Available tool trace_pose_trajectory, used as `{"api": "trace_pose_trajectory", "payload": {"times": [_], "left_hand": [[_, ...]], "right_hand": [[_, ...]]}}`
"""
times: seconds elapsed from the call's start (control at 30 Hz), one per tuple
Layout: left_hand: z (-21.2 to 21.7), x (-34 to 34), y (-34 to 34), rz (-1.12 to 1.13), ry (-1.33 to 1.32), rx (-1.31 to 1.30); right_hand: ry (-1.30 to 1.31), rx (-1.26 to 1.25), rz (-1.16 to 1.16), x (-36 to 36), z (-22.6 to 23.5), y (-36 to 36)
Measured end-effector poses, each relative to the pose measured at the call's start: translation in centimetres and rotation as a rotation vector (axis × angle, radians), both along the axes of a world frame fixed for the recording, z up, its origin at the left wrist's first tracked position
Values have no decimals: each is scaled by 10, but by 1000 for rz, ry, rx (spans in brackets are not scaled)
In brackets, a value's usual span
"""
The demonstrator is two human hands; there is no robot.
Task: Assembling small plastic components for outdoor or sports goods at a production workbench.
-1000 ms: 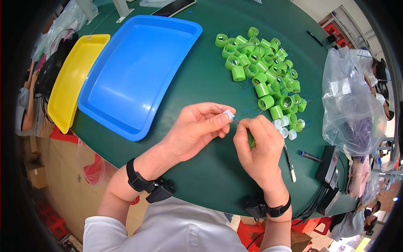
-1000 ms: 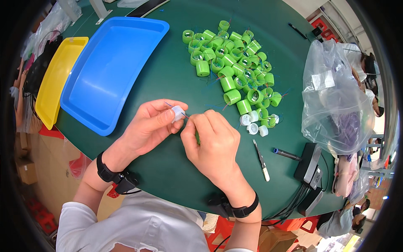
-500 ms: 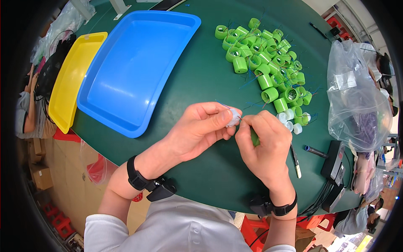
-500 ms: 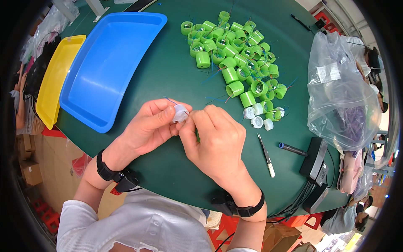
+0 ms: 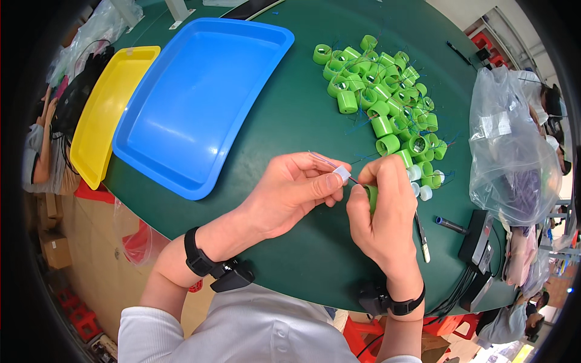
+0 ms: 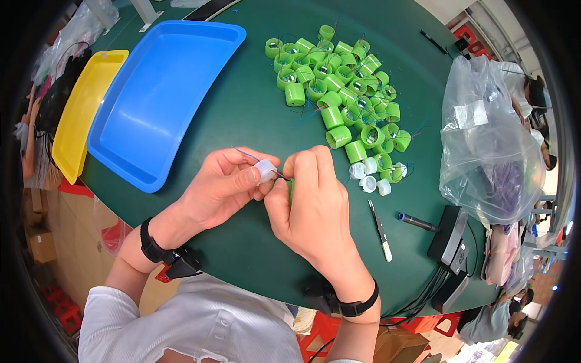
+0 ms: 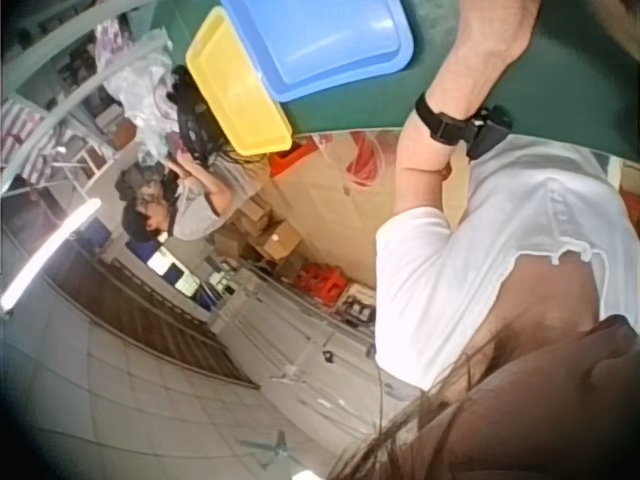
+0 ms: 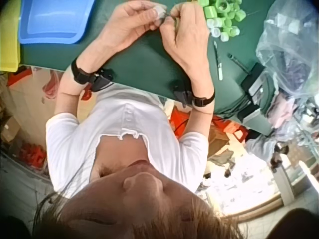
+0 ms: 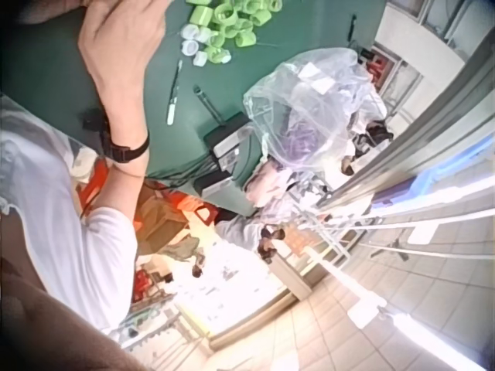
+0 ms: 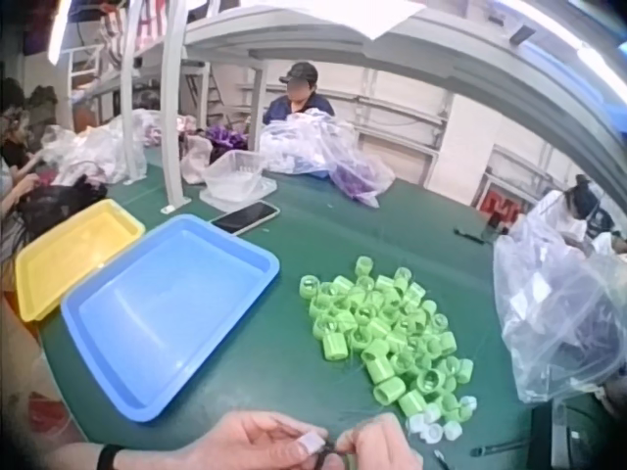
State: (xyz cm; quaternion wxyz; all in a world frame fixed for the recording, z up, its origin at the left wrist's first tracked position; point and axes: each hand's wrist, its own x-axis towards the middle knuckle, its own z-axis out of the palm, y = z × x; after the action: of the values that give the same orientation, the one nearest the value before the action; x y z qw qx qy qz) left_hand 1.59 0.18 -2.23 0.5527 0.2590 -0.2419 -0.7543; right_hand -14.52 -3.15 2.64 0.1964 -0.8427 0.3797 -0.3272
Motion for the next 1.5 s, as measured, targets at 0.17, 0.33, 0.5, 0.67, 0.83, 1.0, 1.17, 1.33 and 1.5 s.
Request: {"api": "trace_pose_trajectory", "payload": {"times": [0.17, 0.33, 0.5, 0.67, 0.83, 1.0, 1.17, 1.33, 1.5], "left_hand": [[-2, -1, 0, 30, 40, -18], [1, -5, 1, 76, -88, -49], [7, -5, 2, 127, -128, -92], [8, -6, 3, 125, -191, -106], [13, -3, 3, 100, -121, -79], [11, -2, 3, 102, -42, -86], [12, -2, 3, 103, -48, -62], [14, -6, 3, 203, -180, -149], [8, -8, 1, 243, -216, -264]], "right_hand": [[78, -20, 46, 3, -2, -1], [48, 33, 34, 5, -3, 1], [33, 14, 18, 6, 0, 4], [-7, 33, 23, 4, -1, 3], [-86, 22, 92, 4, 7, 2], [-57, -26, 43, 6, 3, 5], [-113, -165, -4, 8, -4, 5], [-162, -81, -14, 8, -4, 9], [-142, 1, -31, 6, -6, 10]]}}
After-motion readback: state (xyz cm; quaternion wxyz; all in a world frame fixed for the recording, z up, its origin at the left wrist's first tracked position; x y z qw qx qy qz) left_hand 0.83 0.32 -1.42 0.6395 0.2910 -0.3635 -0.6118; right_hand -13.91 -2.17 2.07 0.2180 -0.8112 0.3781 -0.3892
